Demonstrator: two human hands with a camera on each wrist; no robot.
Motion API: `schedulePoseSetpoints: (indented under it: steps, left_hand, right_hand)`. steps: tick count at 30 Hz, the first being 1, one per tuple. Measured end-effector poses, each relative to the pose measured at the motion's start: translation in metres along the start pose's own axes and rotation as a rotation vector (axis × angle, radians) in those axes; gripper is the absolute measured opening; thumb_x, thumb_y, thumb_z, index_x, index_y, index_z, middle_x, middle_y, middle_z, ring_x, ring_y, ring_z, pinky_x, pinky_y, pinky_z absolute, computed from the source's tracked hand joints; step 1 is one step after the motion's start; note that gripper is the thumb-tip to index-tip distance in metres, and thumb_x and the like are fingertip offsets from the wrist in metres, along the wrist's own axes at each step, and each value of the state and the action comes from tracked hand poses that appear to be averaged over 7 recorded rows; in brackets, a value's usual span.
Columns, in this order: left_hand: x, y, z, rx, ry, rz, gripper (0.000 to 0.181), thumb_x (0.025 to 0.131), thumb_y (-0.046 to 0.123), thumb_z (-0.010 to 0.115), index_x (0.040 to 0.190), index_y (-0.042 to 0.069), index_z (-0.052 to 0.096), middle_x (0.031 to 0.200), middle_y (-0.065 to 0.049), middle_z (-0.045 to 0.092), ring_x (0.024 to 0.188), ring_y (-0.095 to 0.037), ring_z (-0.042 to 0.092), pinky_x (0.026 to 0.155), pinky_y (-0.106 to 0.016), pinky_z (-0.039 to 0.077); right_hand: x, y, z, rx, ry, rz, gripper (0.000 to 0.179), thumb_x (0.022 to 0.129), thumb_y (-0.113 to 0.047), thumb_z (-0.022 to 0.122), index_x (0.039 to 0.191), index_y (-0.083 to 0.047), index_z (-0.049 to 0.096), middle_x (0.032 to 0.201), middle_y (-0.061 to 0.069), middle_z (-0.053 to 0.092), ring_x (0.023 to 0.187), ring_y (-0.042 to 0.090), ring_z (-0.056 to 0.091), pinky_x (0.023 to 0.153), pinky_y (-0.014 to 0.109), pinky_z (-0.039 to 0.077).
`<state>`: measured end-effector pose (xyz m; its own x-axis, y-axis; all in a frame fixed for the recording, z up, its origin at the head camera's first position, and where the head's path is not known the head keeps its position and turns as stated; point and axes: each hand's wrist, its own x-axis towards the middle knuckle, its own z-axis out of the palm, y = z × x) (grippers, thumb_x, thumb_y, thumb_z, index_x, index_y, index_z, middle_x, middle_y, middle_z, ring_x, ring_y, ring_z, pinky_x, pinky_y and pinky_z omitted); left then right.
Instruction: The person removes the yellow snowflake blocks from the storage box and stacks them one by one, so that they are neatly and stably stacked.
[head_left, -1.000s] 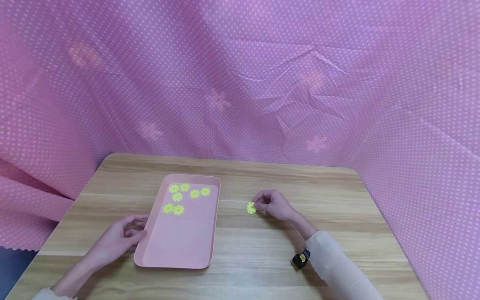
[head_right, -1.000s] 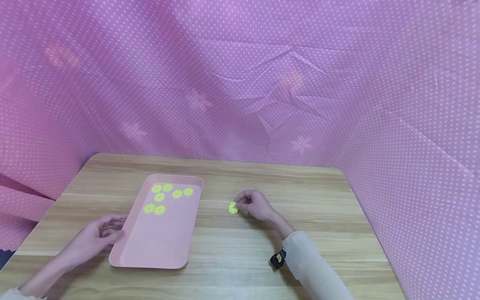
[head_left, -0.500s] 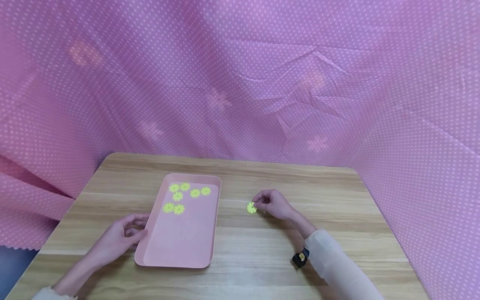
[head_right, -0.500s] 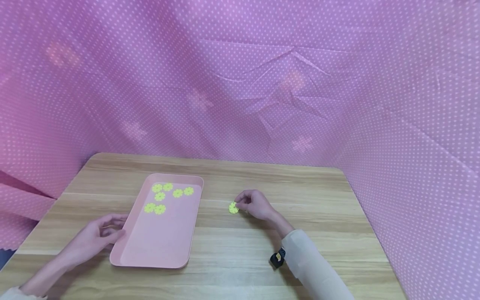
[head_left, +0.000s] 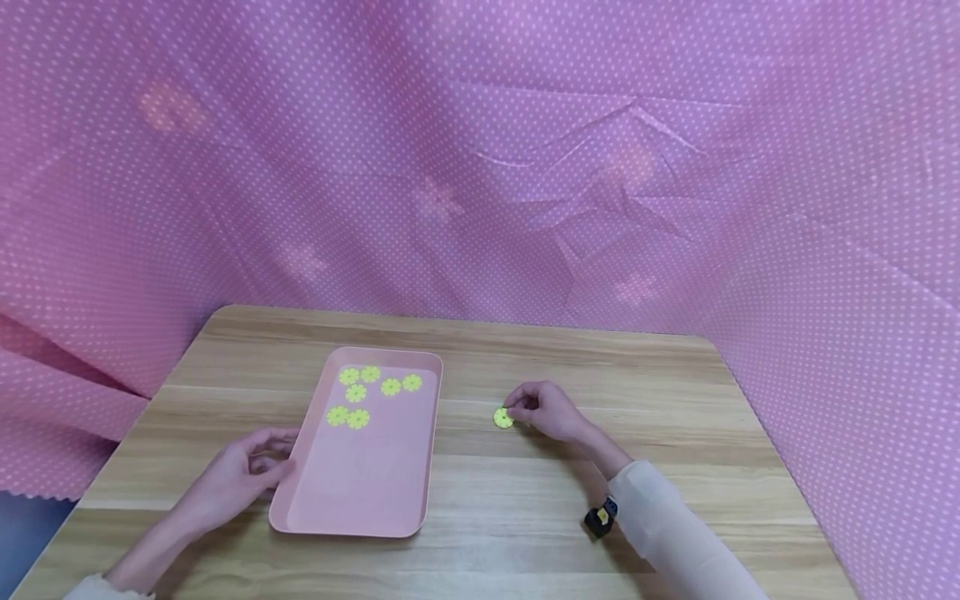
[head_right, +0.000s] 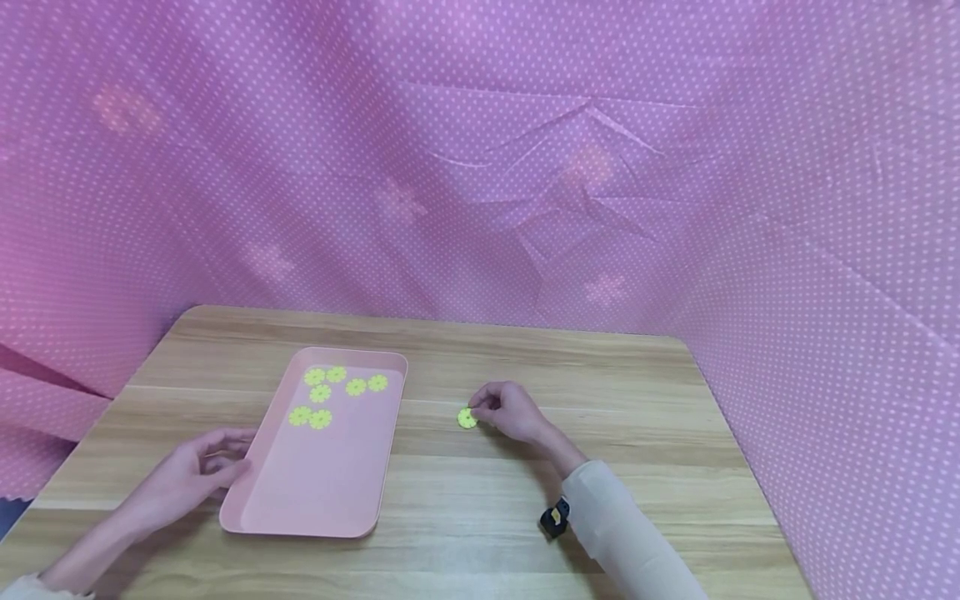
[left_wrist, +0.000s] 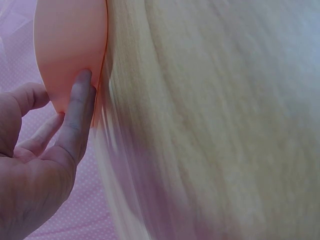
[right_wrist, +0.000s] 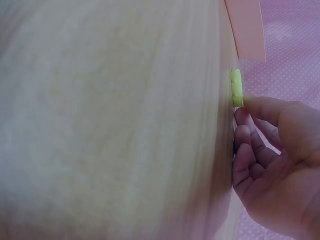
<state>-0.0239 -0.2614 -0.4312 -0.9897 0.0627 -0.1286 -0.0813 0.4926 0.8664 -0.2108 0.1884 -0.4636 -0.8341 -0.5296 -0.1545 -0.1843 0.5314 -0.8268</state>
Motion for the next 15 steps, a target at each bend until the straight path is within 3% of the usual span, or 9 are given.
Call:
schedulePoseSetpoints:
  steps: [15]
  left_hand:
    - [-0.0007, 0.0007, 0.0009, -0.004, -0.006, -0.042, 0.049, 0.1, 0.007, 0.07, 0.144, -0.008, 0.054, 0.128, -0.029, 0.068, 0.09, 0.0, 0.07, 0.073, -0.024, 0.064]
  right_hand:
    - [0.0028, -0.0092, -0.0043, -0.042, -0.024, -0.019, 0.01, 0.098, -0.014, 0.074, 0.105, -0.008, 0.076, 0.092, 0.006, 0.073, 0.079, 0.01, 0.059, 0.066, 0.017, 0.051]
